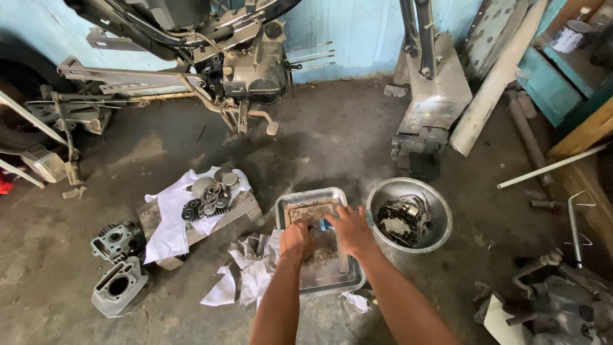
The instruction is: The person cleans small mechanical parts by pouring liquid from a bottle into a metal tray and wiping the items with a white cloth. The person repeatedly picks up parts from a bowl, cleans them in the tray, and places them on a nearby surface.
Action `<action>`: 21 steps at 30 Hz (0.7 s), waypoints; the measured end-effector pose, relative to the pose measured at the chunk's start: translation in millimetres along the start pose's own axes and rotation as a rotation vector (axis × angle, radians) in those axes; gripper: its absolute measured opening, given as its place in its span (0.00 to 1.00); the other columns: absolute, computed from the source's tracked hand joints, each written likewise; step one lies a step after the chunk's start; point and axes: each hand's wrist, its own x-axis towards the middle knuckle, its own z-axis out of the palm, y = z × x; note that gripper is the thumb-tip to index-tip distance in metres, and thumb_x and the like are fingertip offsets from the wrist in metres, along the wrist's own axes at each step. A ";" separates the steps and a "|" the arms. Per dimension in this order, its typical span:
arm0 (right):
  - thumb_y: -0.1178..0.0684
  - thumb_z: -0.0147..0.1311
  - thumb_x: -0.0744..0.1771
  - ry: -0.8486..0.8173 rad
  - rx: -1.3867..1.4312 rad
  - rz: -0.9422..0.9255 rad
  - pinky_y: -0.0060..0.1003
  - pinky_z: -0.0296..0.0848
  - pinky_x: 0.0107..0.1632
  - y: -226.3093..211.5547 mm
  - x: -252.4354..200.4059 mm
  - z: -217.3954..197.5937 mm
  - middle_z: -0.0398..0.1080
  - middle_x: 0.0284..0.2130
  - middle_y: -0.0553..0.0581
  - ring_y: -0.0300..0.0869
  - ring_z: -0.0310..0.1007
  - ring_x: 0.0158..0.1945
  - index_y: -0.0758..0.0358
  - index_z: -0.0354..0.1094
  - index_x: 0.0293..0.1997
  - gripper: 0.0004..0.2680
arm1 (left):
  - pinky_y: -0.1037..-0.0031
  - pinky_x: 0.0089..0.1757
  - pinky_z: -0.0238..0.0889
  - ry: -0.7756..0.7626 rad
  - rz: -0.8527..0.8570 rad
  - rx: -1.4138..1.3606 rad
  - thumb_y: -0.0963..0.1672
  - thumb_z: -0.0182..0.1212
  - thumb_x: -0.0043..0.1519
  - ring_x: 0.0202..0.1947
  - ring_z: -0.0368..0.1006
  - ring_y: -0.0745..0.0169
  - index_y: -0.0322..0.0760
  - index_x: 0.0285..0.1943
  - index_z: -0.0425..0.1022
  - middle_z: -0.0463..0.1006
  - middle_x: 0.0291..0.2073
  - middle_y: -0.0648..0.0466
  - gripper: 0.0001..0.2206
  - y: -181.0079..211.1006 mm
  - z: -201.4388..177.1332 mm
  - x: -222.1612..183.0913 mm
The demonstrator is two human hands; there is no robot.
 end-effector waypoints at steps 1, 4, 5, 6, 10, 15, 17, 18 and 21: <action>0.59 0.54 0.66 0.001 0.000 0.001 0.63 0.58 0.60 1.3 1.4 3.5 0.61 0.53 0.58 0.52 0.65 0.53 0.42 0.60 0.68 0.22 | 0.52 0.39 0.78 0.001 0.001 0.000 0.54 0.58 0.58 0.35 0.83 0.43 0.47 0.40 0.80 0.83 0.30 0.49 0.14 -0.6 -0.4 -0.5; 0.59 0.56 0.65 0.036 -0.021 0.014 0.62 0.58 0.59 4.5 4.5 11.3 0.63 0.50 0.56 0.50 0.66 0.52 0.42 0.59 0.66 0.22 | 0.58 0.43 0.79 -0.026 0.021 0.058 0.52 0.59 0.62 0.39 0.84 0.48 0.55 0.46 0.82 0.84 0.34 0.54 0.10 -8.5 10.2 5.1; 0.58 0.56 0.65 0.033 -0.023 0.022 0.63 0.58 0.59 5.5 4.3 12.0 0.63 0.50 0.55 0.50 0.66 0.53 0.41 0.58 0.67 0.22 | 0.58 0.42 0.79 -0.031 0.043 0.049 0.52 0.59 0.61 0.39 0.83 0.49 0.56 0.46 0.81 0.83 0.34 0.54 0.10 -14.7 21.6 11.6; 0.57 0.57 0.65 0.031 -0.024 0.030 0.63 0.58 0.59 6.4 4.2 12.8 0.63 0.51 0.54 0.49 0.66 0.54 0.41 0.57 0.67 0.23 | 0.59 0.42 0.79 -0.036 0.065 0.041 0.53 0.59 0.61 0.38 0.83 0.50 0.56 0.47 0.81 0.83 0.34 0.55 0.11 -20.9 33.0 18.0; 0.62 0.57 0.64 0.014 -0.018 0.016 0.61 0.58 0.60 1.3 -2.9 -5.8 0.63 0.51 0.55 0.49 0.66 0.53 0.44 0.60 0.65 0.22 | 0.59 0.41 0.79 -0.035 0.022 0.068 0.54 0.57 0.61 0.38 0.84 0.51 0.59 0.46 0.81 0.83 0.33 0.57 0.11 -1.4 -2.5 -0.6; 0.62 0.61 0.62 0.019 -0.004 -0.002 0.61 0.57 0.63 3.4 -7.7 -10.0 0.64 0.53 0.55 0.50 0.65 0.59 0.46 0.59 0.65 0.25 | 0.56 0.43 0.79 -0.026 -0.003 0.097 0.53 0.59 0.61 0.39 0.84 0.48 0.47 0.43 0.79 0.83 0.33 0.53 0.13 -11.2 37.4 15.5; 0.63 0.60 0.62 -0.006 0.016 0.005 0.62 0.56 0.64 2.4 -6.4 -9.6 0.64 0.55 0.58 0.52 0.65 0.60 0.47 0.58 0.67 0.26 | 0.57 0.42 0.79 -0.032 -0.008 0.096 0.54 0.59 0.61 0.39 0.84 0.49 0.47 0.43 0.79 0.83 0.33 0.53 0.13 -24.1 60.1 25.0; 0.64 0.60 0.63 -0.030 0.034 0.012 0.64 0.56 0.65 1.8 -5.5 -9.5 0.64 0.56 0.61 0.54 0.65 0.61 0.48 0.57 0.69 0.27 | 0.57 0.42 0.79 -0.038 -0.014 0.094 0.54 0.60 0.60 0.38 0.84 0.50 0.47 0.43 0.78 0.83 0.33 0.54 0.13 -30.7 71.3 30.0; 0.64 0.61 0.62 0.004 0.045 0.026 0.62 0.56 0.65 0.8 -5.8 -6.9 0.64 0.55 0.60 0.53 0.64 0.61 0.48 0.56 0.70 0.28 | 0.55 0.41 0.78 -0.017 -0.001 0.053 0.55 0.57 0.60 0.38 0.84 0.49 0.50 0.42 0.78 0.82 0.31 0.54 0.13 -20.4 42.3 17.3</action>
